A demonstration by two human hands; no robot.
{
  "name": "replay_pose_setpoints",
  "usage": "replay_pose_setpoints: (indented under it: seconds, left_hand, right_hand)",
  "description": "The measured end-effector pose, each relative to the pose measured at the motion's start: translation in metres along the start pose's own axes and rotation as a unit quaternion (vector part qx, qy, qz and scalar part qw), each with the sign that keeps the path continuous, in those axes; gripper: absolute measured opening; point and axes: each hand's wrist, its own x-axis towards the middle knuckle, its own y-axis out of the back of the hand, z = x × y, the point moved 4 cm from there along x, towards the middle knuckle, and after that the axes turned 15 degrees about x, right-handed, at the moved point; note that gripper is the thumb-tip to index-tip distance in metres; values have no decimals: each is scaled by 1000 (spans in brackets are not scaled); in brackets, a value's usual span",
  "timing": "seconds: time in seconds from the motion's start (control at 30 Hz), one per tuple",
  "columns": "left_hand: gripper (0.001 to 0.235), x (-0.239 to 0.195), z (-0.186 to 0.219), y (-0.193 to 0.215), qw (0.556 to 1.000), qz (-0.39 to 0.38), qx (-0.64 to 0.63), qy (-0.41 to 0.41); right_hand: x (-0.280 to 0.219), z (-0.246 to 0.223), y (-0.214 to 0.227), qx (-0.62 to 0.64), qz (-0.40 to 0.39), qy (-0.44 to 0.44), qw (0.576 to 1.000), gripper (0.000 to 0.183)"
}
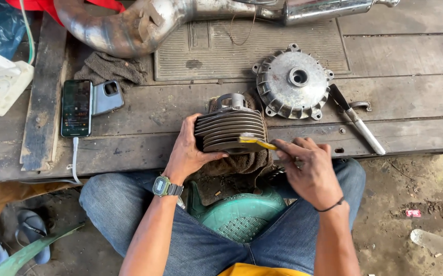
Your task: Cleaning the cooling fins of a motorcycle engine cylinder using a small brush
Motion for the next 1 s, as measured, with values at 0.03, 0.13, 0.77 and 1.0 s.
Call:
replay_pose_setpoints:
  seconds: [0.03, 0.13, 0.77, 1.0]
  left_hand:
    - [106, 0, 1, 0, 1000, -1, -3, -1]
    - [107, 1, 0, 0, 1000, -6, -11, 0]
    - [106, -2, -11, -10, 1000, 5, -18, -22]
    - [117, -8, -15, -10, 999, 14, 14, -51]
  right_hand:
    - [-2, 7, 7, -24, -7, -6, 1000, 23]
    - [-6, 17, 18, -51, -4, -19, 999, 24]
    - [-28, -13, -40, -8, 139, 54, 989, 14]
    - [-36, 7, -56, -5, 238, 86, 967, 8]
